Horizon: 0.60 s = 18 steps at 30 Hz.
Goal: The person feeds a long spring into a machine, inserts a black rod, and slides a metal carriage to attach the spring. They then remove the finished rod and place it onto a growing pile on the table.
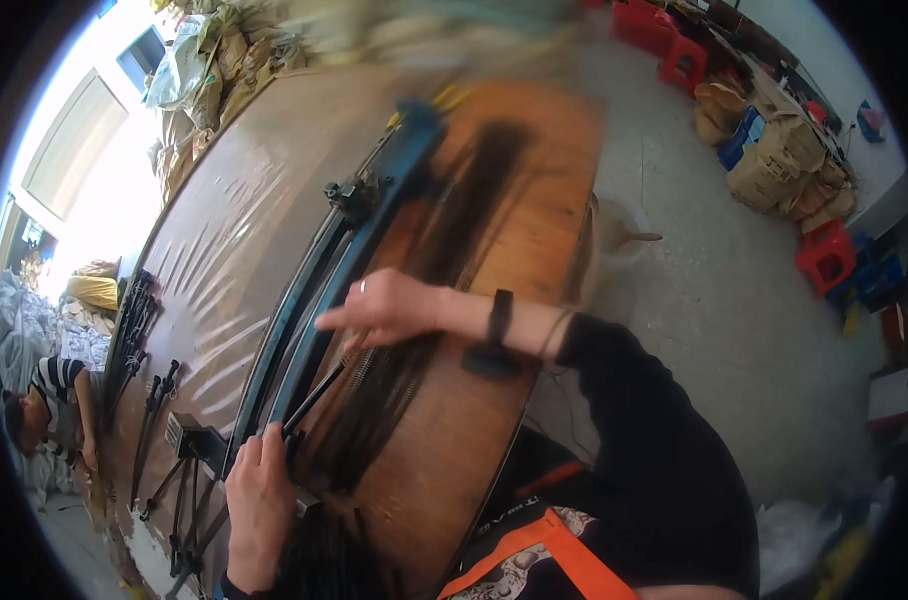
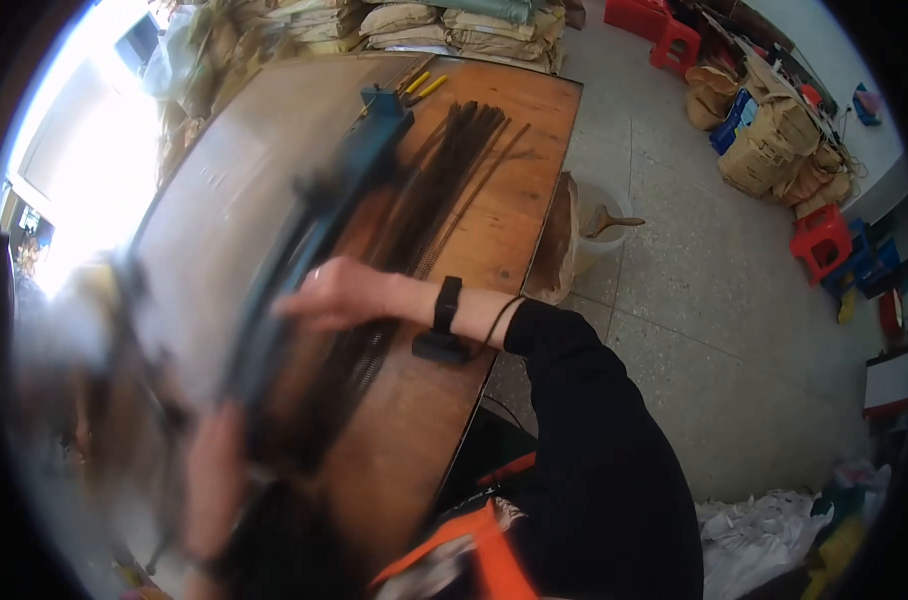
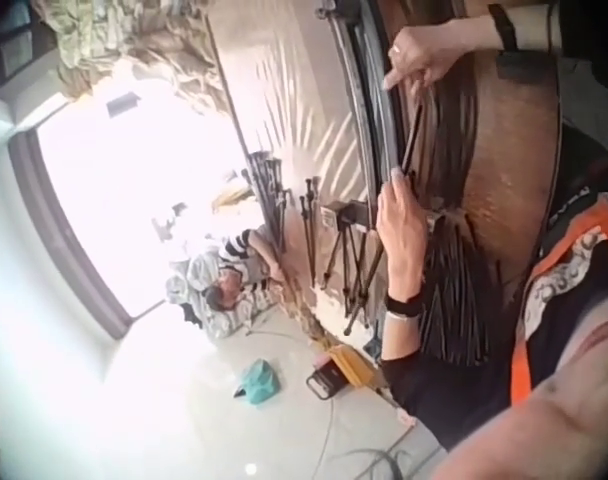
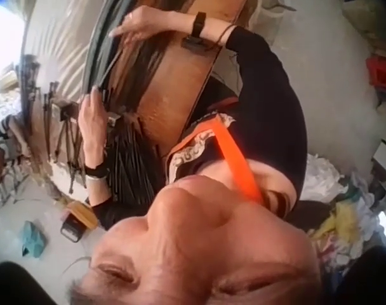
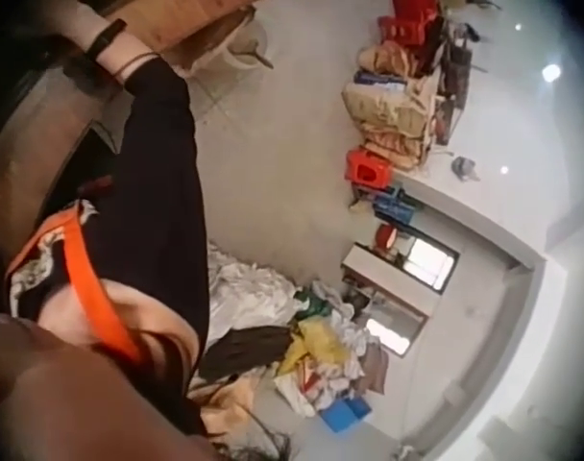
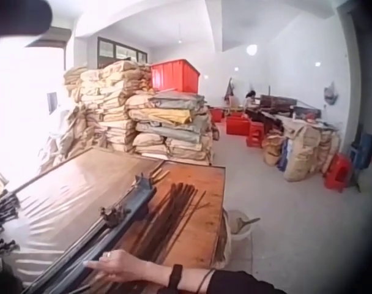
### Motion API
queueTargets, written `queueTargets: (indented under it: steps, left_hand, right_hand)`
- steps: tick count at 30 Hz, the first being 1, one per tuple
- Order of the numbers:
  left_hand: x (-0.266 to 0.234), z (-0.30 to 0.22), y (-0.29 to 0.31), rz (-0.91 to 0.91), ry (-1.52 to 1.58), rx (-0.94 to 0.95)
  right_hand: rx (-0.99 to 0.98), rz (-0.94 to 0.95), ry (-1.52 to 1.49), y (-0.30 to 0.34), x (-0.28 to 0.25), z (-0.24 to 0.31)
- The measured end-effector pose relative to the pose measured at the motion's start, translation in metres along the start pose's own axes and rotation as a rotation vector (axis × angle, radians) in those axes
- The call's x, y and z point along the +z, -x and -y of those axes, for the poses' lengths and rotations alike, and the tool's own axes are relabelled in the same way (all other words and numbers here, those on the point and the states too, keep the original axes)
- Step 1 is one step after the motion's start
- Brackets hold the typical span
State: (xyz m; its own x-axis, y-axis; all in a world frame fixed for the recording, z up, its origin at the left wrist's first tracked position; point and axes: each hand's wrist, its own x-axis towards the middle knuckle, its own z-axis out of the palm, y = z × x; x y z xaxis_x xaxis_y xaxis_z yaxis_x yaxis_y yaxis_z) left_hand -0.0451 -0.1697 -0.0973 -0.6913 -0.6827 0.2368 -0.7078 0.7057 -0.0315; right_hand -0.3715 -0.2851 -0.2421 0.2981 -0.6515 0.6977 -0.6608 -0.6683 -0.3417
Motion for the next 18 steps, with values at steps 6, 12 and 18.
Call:
queueTargets:
  steps: [6,12,18]
  left_hand:
    - [-0.017,0.004,0.017,0.102,-0.088,-0.21]
    - [-0.042,0.021,0.054,0.036,-0.239,-0.212]
    - [-0.043,0.0,0.074,-0.025,-0.176,-0.23]
  right_hand:
    - [-0.079,0.016,-0.12,-0.021,0.001,0.06]
    - [-0.092,0.034,-0.579,-0.008,0.01,0.088]
    - [-0.182,-0.021,0.068,-0.01,-0.007,0.077]
